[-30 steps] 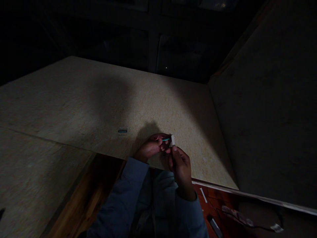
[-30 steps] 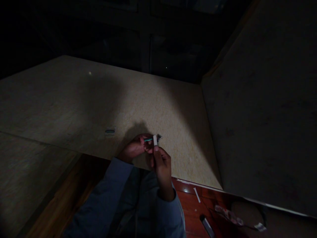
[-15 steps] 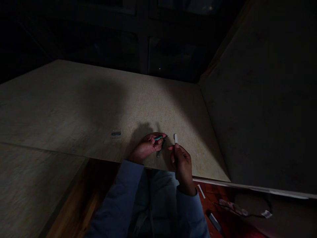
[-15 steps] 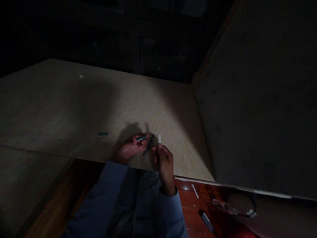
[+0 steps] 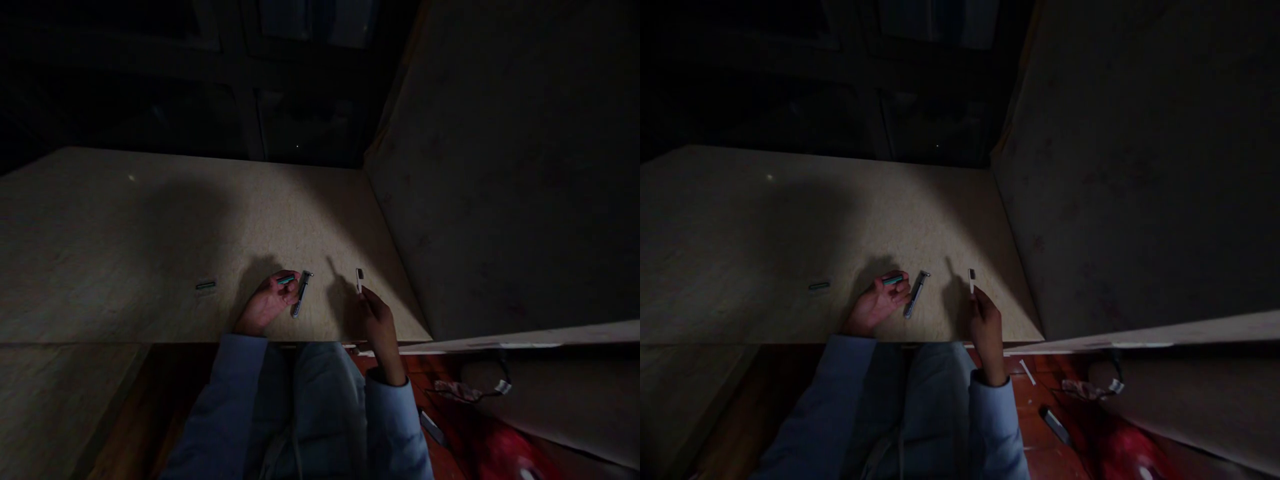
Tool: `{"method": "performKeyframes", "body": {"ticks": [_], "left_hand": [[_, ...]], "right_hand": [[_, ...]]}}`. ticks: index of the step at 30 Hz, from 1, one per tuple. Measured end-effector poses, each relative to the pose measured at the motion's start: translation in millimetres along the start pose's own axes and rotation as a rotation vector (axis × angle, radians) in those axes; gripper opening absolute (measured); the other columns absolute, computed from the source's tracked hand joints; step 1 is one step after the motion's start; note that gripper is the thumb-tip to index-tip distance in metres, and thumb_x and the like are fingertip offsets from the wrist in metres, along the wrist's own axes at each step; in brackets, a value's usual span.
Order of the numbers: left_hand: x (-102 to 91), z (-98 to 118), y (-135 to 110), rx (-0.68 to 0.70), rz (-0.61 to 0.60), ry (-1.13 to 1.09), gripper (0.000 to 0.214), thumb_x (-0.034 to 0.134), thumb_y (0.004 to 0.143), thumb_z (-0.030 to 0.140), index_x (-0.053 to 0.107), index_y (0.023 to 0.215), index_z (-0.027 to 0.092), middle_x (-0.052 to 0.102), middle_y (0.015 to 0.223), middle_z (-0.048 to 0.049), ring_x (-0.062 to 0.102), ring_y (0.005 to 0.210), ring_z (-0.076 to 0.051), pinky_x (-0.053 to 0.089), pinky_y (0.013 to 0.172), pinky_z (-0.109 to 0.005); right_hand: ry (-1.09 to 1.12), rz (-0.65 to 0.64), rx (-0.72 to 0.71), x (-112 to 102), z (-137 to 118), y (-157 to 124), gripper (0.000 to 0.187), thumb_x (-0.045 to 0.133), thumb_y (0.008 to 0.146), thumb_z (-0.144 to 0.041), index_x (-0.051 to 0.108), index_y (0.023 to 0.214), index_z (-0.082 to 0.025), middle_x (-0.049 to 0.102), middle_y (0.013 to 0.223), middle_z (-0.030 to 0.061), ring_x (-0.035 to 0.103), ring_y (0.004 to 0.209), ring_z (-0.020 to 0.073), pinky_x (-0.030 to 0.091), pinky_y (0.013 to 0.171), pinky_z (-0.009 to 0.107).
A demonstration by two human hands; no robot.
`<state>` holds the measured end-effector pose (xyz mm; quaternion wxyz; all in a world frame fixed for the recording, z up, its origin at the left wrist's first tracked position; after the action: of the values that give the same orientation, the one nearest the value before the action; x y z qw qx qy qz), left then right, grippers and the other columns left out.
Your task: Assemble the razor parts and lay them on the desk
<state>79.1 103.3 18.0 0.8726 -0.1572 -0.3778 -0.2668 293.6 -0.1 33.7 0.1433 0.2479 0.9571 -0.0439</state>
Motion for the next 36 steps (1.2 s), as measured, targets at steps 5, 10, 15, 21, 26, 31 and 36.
{"method": "performKeyframes", "body": {"ticks": [5, 10, 15, 21, 26, 31, 36], "left_hand": [[-3.3, -2, 1, -0.025, 0.033, -0.002, 0.054, 0.086, 0.063, 0.050, 0.073, 0.093, 0.007, 0.053, 0.067, -0.0009, 0.043, 0.057, -0.008, 0.037, 0.056, -0.026], [-4.0, -2, 2, -0.018, 0.022, 0.008, 0.058, 0.087, 0.060, 0.054, 0.074, 0.094, 0.009, 0.054, 0.068, -0.0005, 0.045, 0.058, -0.009, 0.039, 0.057, -0.026], [-3.4, -1, 2, -0.017, -0.004, 0.002, 0.056, 0.086, 0.062, 0.054, 0.074, 0.095, 0.011, 0.054, 0.069, -0.0001, 0.045, 0.060, -0.009, 0.040, 0.059, -0.026], [-1.8, 0, 3, 0.011, -0.006, 0.024, 0.058, 0.089, 0.057, 0.052, 0.075, 0.095, 0.010, 0.054, 0.069, 0.0003, 0.044, 0.058, -0.008, 0.038, 0.058, -0.024], [1.0, 0, 3, 0.015, -0.030, 0.029, 0.057, 0.090, 0.056, 0.050, 0.076, 0.095, 0.012, 0.054, 0.070, 0.0004, 0.044, 0.058, -0.007, 0.038, 0.057, -0.023], [-0.1, 0, 2, 0.033, -0.040, 0.031, 0.056, 0.089, 0.058, 0.051, 0.076, 0.095, 0.011, 0.054, 0.069, 0.0002, 0.043, 0.057, -0.007, 0.038, 0.055, -0.024], [2.7, 1, 4, 0.058, -0.007, 0.100, 0.052, 0.089, 0.060, 0.042, 0.075, 0.099, 0.010, 0.056, 0.069, 0.0000, 0.045, 0.057, -0.007, 0.040, 0.056, -0.024]], "right_hand": [[-0.570, 0.054, 0.020, -34, 3, 22, 0.037, 0.043, 0.095, -0.028, 0.067, 0.119, -0.012, 0.075, 0.086, 0.0146, 0.069, 0.077, 0.0237, 0.039, 0.063, 0.028], [-0.922, -0.008, 0.060, -35, -7, 47, 0.029, 0.045, 0.097, -0.026, 0.068, 0.106, -0.012, 0.074, 0.093, 0.0185, 0.071, 0.080, 0.0250, 0.038, 0.063, 0.029], [-1.054, -0.026, 0.014, -27, -9, 62, 0.028, 0.046, 0.097, -0.024, 0.068, 0.105, -0.009, 0.069, 0.106, 0.0204, 0.071, 0.083, 0.0228, 0.042, 0.065, 0.028], [-1.056, -0.023, -0.022, -27, -8, 66, 0.028, 0.048, 0.098, -0.027, 0.066, 0.108, -0.008, 0.068, 0.105, 0.0193, 0.070, 0.084, 0.0228, 0.041, 0.065, 0.028], [-1.006, -0.047, -0.076, -29, -4, 65, 0.022, 0.053, 0.096, -0.027, 0.067, 0.101, -0.011, 0.070, 0.097, 0.0167, 0.067, 0.078, 0.0217, 0.038, 0.062, 0.028], [-0.853, -0.004, -0.230, -36, 5, 58, 0.027, 0.050, 0.097, -0.034, 0.067, 0.092, -0.014, 0.068, 0.090, 0.0133, 0.064, 0.074, 0.0202, 0.039, 0.064, 0.028], [-0.597, 0.067, -0.450, -51, 16, 37, 0.030, 0.048, 0.096, -0.039, 0.067, 0.094, -0.016, 0.066, 0.092, 0.0119, 0.063, 0.084, 0.0233, 0.047, 0.076, 0.033]]}}
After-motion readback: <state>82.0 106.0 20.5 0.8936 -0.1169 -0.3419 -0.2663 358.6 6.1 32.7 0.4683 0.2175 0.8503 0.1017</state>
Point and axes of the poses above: each hand's wrist, its own y-axis towards the middle knuckle, its own x-axis out of the palm, z = x × y, the point moved 8 cm from there along y, towards the middle knuckle
